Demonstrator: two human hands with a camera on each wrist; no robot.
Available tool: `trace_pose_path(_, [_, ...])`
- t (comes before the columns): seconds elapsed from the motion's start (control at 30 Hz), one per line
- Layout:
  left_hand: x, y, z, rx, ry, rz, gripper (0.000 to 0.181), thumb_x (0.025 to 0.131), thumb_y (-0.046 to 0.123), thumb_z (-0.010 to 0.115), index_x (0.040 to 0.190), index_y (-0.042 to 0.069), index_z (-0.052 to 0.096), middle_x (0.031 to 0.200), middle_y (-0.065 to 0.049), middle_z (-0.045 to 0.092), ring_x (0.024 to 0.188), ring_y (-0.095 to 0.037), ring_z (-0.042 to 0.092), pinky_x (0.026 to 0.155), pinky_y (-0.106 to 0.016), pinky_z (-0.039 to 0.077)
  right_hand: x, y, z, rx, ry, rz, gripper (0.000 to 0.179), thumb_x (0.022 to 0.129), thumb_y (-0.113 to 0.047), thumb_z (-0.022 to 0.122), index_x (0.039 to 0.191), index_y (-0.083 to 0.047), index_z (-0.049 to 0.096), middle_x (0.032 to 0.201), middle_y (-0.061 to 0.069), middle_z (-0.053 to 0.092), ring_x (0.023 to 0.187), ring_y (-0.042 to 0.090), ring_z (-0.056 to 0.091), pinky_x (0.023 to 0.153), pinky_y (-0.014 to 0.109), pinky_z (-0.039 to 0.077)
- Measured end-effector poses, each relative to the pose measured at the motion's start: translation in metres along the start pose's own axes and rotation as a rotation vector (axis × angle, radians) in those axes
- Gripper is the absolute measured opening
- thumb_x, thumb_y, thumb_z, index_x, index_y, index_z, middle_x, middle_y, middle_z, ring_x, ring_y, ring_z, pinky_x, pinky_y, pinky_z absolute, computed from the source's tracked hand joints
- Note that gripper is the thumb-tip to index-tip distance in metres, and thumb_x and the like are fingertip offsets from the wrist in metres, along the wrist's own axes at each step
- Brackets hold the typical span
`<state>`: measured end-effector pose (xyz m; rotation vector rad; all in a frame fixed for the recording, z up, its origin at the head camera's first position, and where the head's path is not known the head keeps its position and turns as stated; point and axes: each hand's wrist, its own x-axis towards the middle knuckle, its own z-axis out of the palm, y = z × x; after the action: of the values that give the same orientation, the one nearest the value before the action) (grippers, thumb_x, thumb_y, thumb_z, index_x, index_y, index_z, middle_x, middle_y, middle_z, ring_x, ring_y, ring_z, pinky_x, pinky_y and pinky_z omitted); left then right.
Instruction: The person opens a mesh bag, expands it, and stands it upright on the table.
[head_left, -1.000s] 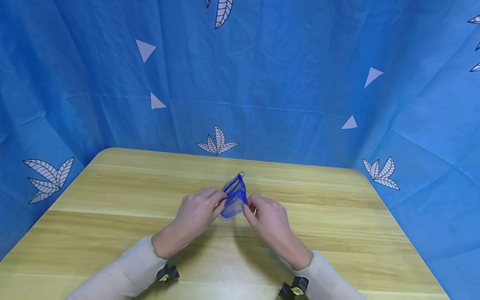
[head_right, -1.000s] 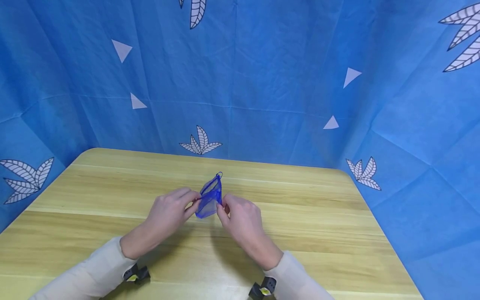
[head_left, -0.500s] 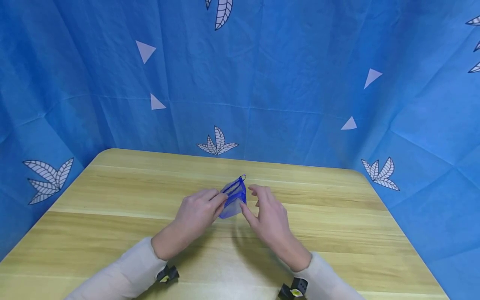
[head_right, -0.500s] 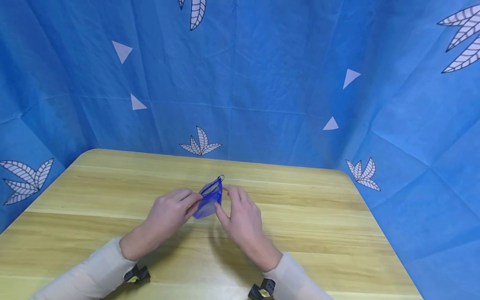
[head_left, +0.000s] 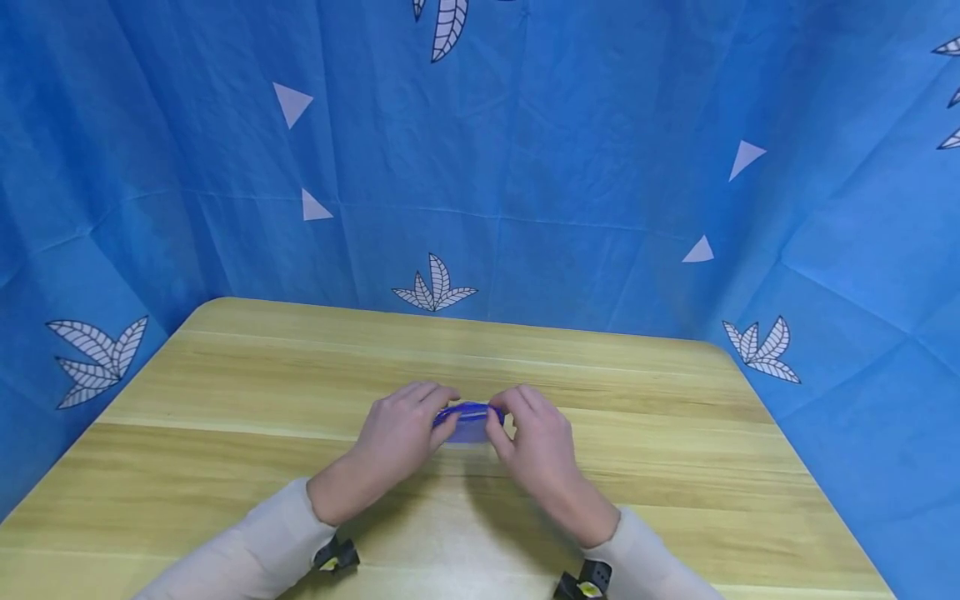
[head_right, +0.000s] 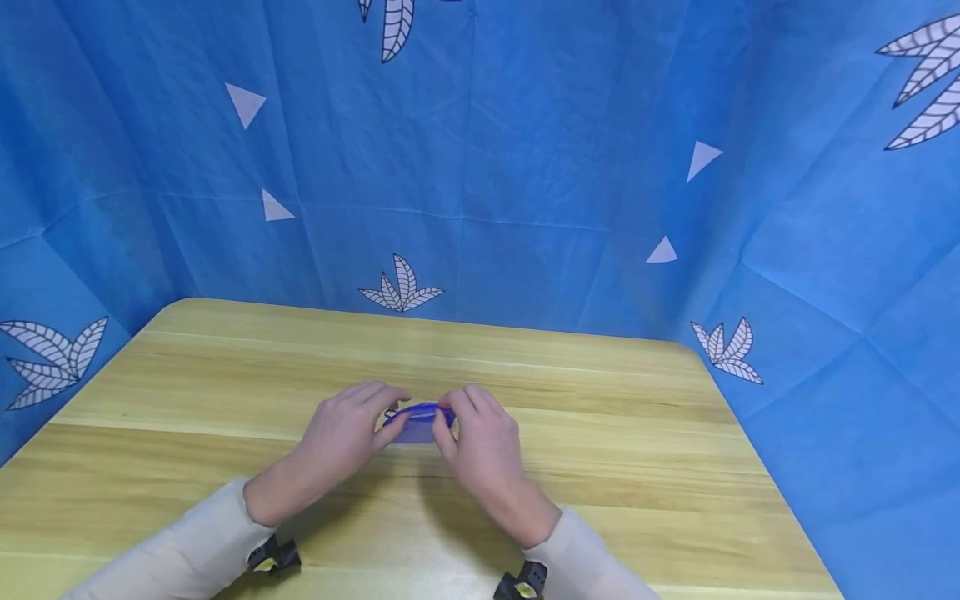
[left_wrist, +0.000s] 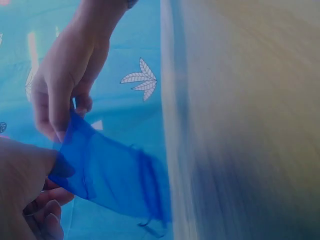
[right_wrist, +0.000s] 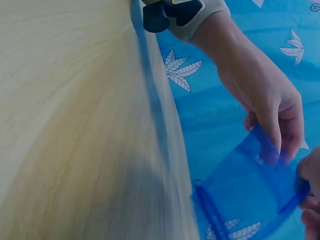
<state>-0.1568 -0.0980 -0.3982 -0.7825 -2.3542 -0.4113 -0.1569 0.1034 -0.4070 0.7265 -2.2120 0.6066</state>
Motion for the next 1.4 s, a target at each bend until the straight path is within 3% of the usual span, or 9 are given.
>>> trace_pose_path(0.1, [0.0, 0.0, -0.001, -0.03, 0.014, -0.041, 0.019, 0.084, 0.02, 0.078, 0.099, 0.012, 0.07, 0.092, -0.001, 0.07, 0.08, -0.016, 0.068, 0.061, -0.029, 0.056, 0.0, 0.0, 0.0, 0.008, 0.035, -0.001, 0.006, 0.083, -0.012, 0.068, 0.086, -0.012, 0.063, 0.079, -0.002, 0.06, 0.063, 0.01, 0.052, 0.05, 0.024, 0.043])
trace_pose_path(0.2, [0.0, 0.001, -0.001, -0.065, 0.064, -0.04, 0.016, 0.084, 0.016, 0.078, 0.097, 0.012, 0.07, 0.09, -0.001, 0.069, 0.075, -0.014, 0.067, 0.057, -0.025, 0.054, 0.001, -0.001, 0.001, 0.018, 0.054, -0.016, 0.006, 0.083, -0.012, 0.067, 0.087, -0.011, 0.063, 0.079, -0.002, 0.059, 0.061, 0.009, 0.051, 0.049, 0.022, 0.043])
trace_pose_path(0.53, [-0.002, -0.001, 0.002, -0.08, 0.168, 0.088, 0.016, 0.083, 0.012, 0.078, 0.096, 0.011, 0.07, 0.088, 0.0, 0.065, 0.072, -0.013, 0.066, 0.054, -0.025, 0.054, -0.001, -0.004, 0.003, 0.037, 0.052, -0.049, 0.009, 0.083, -0.012, 0.067, 0.089, -0.01, 0.06, 0.077, -0.001, 0.059, 0.061, 0.01, 0.052, 0.049, 0.021, 0.044])
trace_pose_path(0.77, [-0.001, -0.007, 0.003, -0.071, 0.171, 0.105, 0.015, 0.083, 0.012, 0.078, 0.096, 0.01, 0.071, 0.089, -0.001, 0.066, 0.074, -0.014, 0.067, 0.057, -0.026, 0.055, -0.001, -0.001, 0.001, 0.094, 0.007, -0.039, 0.015, 0.087, -0.02, 0.071, 0.092, -0.01, 0.06, 0.077, -0.002, 0.057, 0.061, 0.012, 0.052, 0.052, 0.021, 0.043])
trace_pose_path(1.0, [0.0, -0.009, 0.004, -0.088, 0.149, 0.118, 0.015, 0.082, 0.014, 0.079, 0.095, 0.011, 0.07, 0.089, 0.0, 0.066, 0.075, -0.013, 0.065, 0.062, -0.026, 0.056, 0.001, 0.002, 0.0, 0.1, -0.014, -0.061, 0.01, 0.086, -0.015, 0.073, 0.09, -0.011, 0.065, 0.079, -0.002, 0.059, 0.063, 0.013, 0.055, 0.052, 0.021, 0.044])
trace_pose_path(1.1, [0.0, -0.007, 0.005, -0.126, 0.113, 0.09, 0.015, 0.082, 0.014, 0.08, 0.093, 0.012, 0.07, 0.089, 0.002, 0.065, 0.077, -0.012, 0.065, 0.064, -0.026, 0.056, 0.001, 0.004, 0.001, 0.072, -0.015, -0.097, 0.01, 0.084, -0.011, 0.074, 0.088, -0.011, 0.065, 0.079, -0.002, 0.059, 0.064, 0.011, 0.054, 0.051, 0.021, 0.043])
trace_pose_path(1.2, [0.0, -0.004, 0.004, -0.195, 0.042, 0.023, 0.014, 0.082, 0.014, 0.08, 0.092, 0.013, 0.07, 0.09, 0.003, 0.065, 0.078, -0.011, 0.064, 0.066, -0.026, 0.055, 0.001, 0.004, 0.002, 0.054, -0.034, -0.126, 0.012, 0.082, -0.01, 0.075, 0.088, -0.012, 0.065, 0.08, -0.002, 0.059, 0.066, 0.009, 0.052, 0.051, 0.02, 0.043])
trace_pose_path(1.4, [0.004, -0.001, 0.0, -0.38, -0.174, -0.219, 0.01, 0.085, 0.014, 0.077, 0.091, 0.015, 0.07, 0.091, 0.006, 0.064, 0.075, -0.009, 0.057, 0.064, -0.022, 0.05, 0.001, 0.005, 0.001, 0.067, -0.061, -0.118, 0.015, 0.08, -0.007, 0.075, 0.089, -0.012, 0.065, 0.082, -0.004, 0.059, 0.068, 0.008, 0.052, 0.053, 0.02, 0.044])
